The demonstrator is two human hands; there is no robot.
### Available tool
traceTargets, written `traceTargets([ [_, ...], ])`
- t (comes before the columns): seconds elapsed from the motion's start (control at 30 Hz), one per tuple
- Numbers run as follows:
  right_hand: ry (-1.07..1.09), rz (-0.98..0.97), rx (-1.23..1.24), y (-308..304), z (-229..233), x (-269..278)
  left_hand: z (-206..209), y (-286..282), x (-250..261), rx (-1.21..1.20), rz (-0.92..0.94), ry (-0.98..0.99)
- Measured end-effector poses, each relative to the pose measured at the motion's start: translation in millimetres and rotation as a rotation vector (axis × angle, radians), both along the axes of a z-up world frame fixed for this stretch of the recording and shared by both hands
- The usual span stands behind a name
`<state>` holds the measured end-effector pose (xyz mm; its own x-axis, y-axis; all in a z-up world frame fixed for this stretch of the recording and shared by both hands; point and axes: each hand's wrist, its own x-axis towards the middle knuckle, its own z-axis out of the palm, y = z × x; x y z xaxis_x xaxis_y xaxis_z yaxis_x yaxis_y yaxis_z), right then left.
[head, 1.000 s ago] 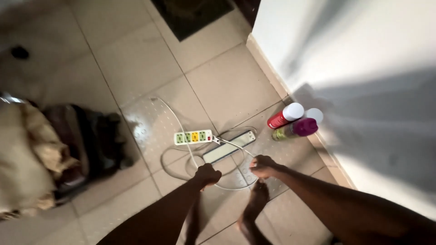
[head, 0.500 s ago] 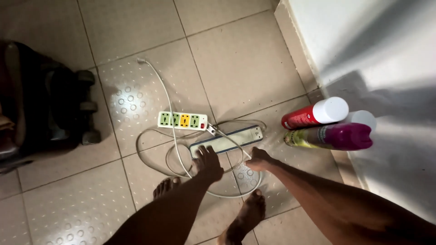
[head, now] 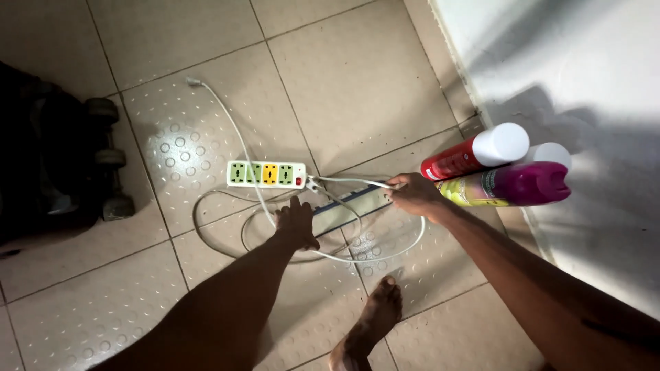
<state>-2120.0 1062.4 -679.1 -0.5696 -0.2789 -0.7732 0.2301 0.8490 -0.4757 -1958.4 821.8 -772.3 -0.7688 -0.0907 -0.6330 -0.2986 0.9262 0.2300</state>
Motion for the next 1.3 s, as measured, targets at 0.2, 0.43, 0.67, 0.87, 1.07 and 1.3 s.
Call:
traceTargets([
  [0.2, 0.522, 0.224, 0.167, 3.4, -19.8, 3.1, 94.1, -20.7, 1.1, 0.130, -0.071, 0.009],
  [0.43, 0.714, 0.295, 0.193, -43.6, 0.2, 47.2, 252.0, -70.7, 21.0, 0.033, -0.279, -0.137],
  [0.67, 0.077, 0.074, 0.171, -132.9, 91.8, 124.9, 403.3, -141.1, 49.5, 0.061, -0.252, -0.284],
  [0.87, 0.069, -0.251, 0.052, -159.8, 123.8, 153.6, 501.8, -217.9, 93.1, 0.233, -0.225, -0.288],
  [1.07, -0.364, -0.653, -0.135, -176.5, 159.2, 126.6, 620.6, -288.5, 123.8, 0.282, -0.123, -0.270],
  [1.3, -0.464, -0.905, -0.477, -288.6, 395.4, 102.6, 753.7, -343.8, 163.8, 0.295, 0.122, -0.218],
])
